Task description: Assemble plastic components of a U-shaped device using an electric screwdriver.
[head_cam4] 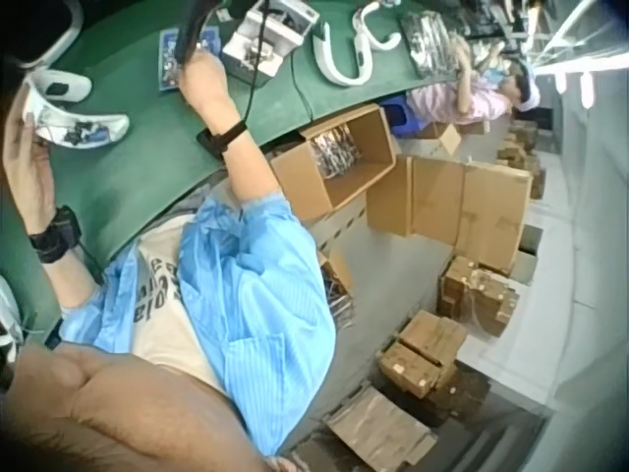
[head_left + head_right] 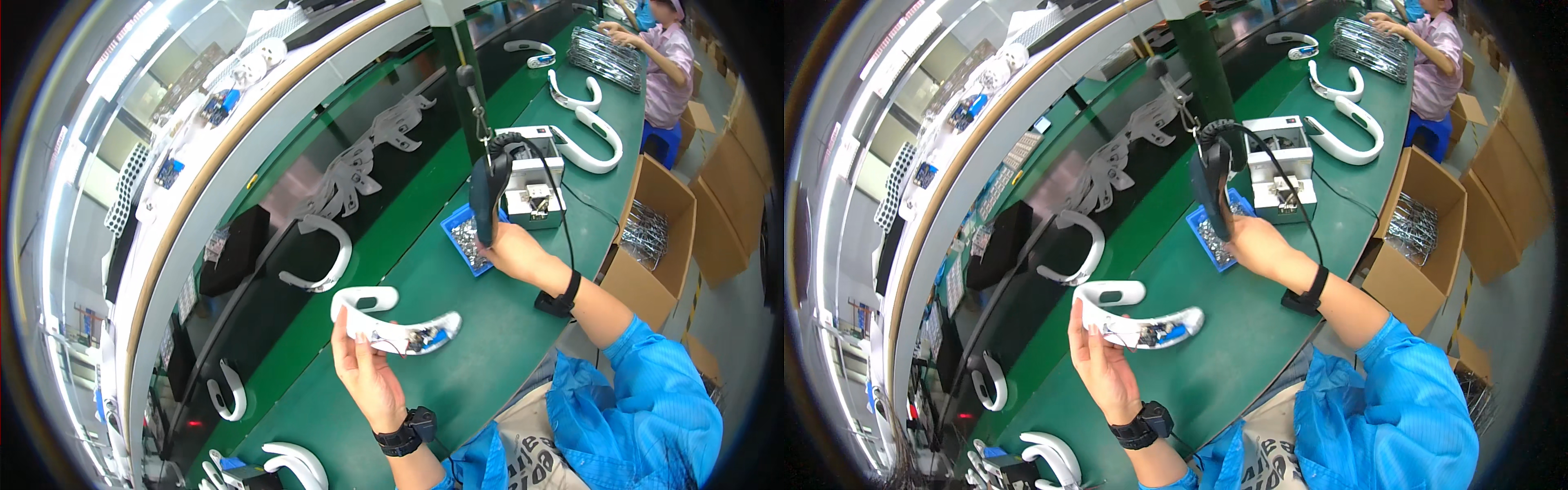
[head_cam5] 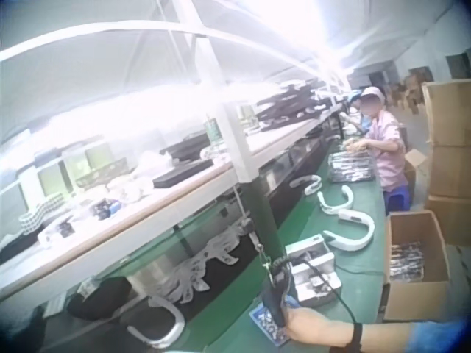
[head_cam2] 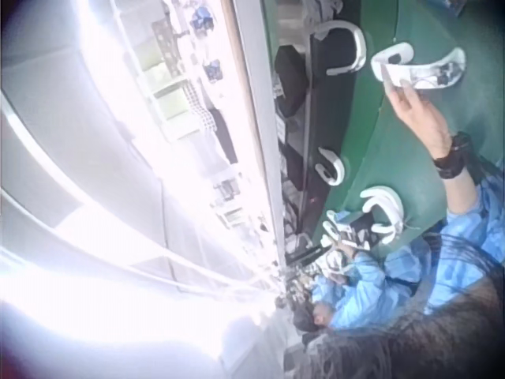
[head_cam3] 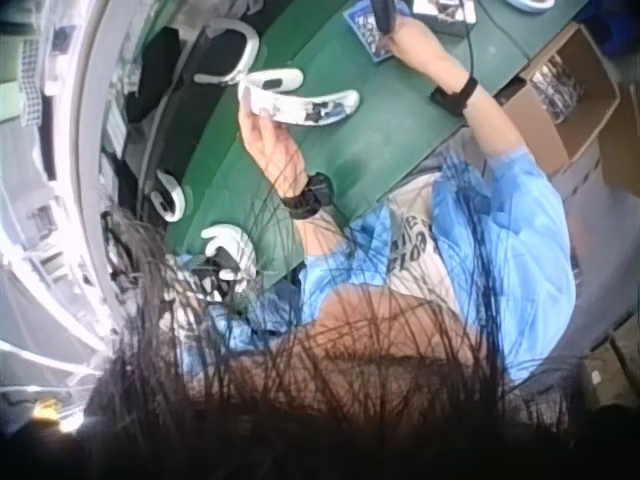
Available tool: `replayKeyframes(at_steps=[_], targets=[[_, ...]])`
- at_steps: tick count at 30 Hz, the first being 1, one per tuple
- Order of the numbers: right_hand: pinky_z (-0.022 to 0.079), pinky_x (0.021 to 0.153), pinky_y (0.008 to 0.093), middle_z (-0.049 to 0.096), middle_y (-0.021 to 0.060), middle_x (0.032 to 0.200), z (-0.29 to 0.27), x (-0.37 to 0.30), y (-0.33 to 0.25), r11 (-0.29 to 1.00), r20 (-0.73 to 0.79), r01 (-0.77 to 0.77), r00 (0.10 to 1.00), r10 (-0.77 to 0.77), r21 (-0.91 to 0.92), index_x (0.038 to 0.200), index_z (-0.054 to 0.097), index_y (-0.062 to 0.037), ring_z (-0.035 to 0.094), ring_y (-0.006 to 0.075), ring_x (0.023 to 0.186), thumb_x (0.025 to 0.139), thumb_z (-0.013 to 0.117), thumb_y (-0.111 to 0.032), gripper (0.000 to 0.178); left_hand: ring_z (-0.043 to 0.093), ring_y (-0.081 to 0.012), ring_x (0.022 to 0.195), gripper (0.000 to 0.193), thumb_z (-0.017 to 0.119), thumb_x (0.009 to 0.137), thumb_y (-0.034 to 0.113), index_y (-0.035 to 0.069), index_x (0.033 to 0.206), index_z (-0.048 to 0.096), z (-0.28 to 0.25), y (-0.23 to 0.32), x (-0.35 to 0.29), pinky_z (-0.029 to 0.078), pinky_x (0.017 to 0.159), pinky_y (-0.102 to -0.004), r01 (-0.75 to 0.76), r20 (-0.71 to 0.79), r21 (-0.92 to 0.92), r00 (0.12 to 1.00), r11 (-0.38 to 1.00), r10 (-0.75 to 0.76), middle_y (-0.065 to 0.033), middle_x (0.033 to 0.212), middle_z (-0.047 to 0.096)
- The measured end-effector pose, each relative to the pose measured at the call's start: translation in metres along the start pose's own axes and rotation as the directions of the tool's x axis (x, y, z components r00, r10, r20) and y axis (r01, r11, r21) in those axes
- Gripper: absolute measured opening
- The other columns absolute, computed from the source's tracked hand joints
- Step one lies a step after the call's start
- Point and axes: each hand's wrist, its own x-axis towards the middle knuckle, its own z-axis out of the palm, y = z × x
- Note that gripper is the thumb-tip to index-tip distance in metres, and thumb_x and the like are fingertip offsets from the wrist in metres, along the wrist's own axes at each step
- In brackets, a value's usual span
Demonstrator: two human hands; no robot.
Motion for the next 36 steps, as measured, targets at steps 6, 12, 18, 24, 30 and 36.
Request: replayKeyframes(at_steps=[6,12,18,24,30,36], targets=[[0.057,0.079,0.0466,0.071,0.0208,0.093,-0.004,-0.007,0.002,0.995,-0.158,0.062,0.986,-0.049,0.081,0.102,0.073,0.0016,0.071,0.0394,0.086,0.094,0.072,-0.006,0.011,0.077,-0.0238,0.091,0.04,0.055,0.111,0.013,-0.002,0.148,0.054,0.004,0.008,-0.013,0.062,0.07,-0.0323,0.199,0.185,0.117,0.958,0.973,-0.218,-0.0125,0.113,0.069],[0.058,0.071,0.037,0.073,0.0156,0.092,-0.003,-0.015,-0.002,0.952,-0.169,-0.047,0.98,0.102,0.301,0.104,0.074,0.0043,0.073,0.0262,0.078,0.096,0.072,-0.004,0.012,0.074,-0.0244,0.091,0.036,0.055,0.108,0.009,0.0,0.142,0.053,0.023,0.009,-0.027,0.061,0.08,-0.0367,0.271,0.223,0.044,0.936,0.962,-0.274,-0.0173,0.116,0.069],[0.058,0.067,0.031,0.074,0.011,0.092,-0.013,-0.032,-0.007,0.881,-0.108,-0.158,0.968,0.228,0.447,0.104,0.075,0.0043,0.073,0.0193,0.079,0.097,0.072,-0.004,0.012,0.071,-0.0245,0.092,0.058,0.055,0.104,0.005,0.008,0.157,0.033,0.029,-0.001,-0.04,0.06,0.085,-0.039,0.284,0.324,0.076,0.9,0.956,-0.293,-0.0209,0.121,0.067],[0.057,0.064,0.0272,0.077,0.0083,0.095,-0.014,-0.068,-0.02,0.566,0.03,-0.243,0.933,0.359,0.788,0.104,0.075,0.0042,0.073,0.0138,0.084,0.099,0.073,-0.007,0.012,0.068,-0.0213,0.095,0.081,0.061,0.098,-0.006,0.01,0.167,0.022,0.041,0.003,-0.045,0.058,0.087,-0.0375,0.262,0.314,0.004,0.916,0.965,-0.25,-0.0139,0.114,0.063],[0.057,0.068,0.0261,0.076,0.0047,0.092,-0.046,-0.067,-0.105,0.441,0.307,-0.344,0.939,0.156,0.829,0.102,0.076,0.0017,0.072,0.0108,0.082,0.098,0.077,-0.01,0.012,0.066,-0.0197,0.102,0.087,0.059,0.096,-0.015,0.012,0.168,0.018,0.043,-0.004,-0.045,0.055,0.093,-0.0349,0.264,0.331,0.053,0.905,0.963,-0.266,-0.0133,0.119,0.062],[0.054,0.068,0.0248,0.075,0.0038,0.087,-0.057,-0.045,-0.133,0.516,0.486,-0.37,0.868,-0.104,0.772,0.099,0.076,0.003,0.066,0.0063,0.077,0.098,0.078,-0.014,0.018,0.064,-0.025,0.12,0.072,0.049,0.103,0.007,0.005,0.168,0.021,0.035,-0.007,-0.044,0.05,0.108,-0.0395,0.241,0.326,-0.07,0.923,0.968,-0.206,-0.0206,0.145,0.058]])
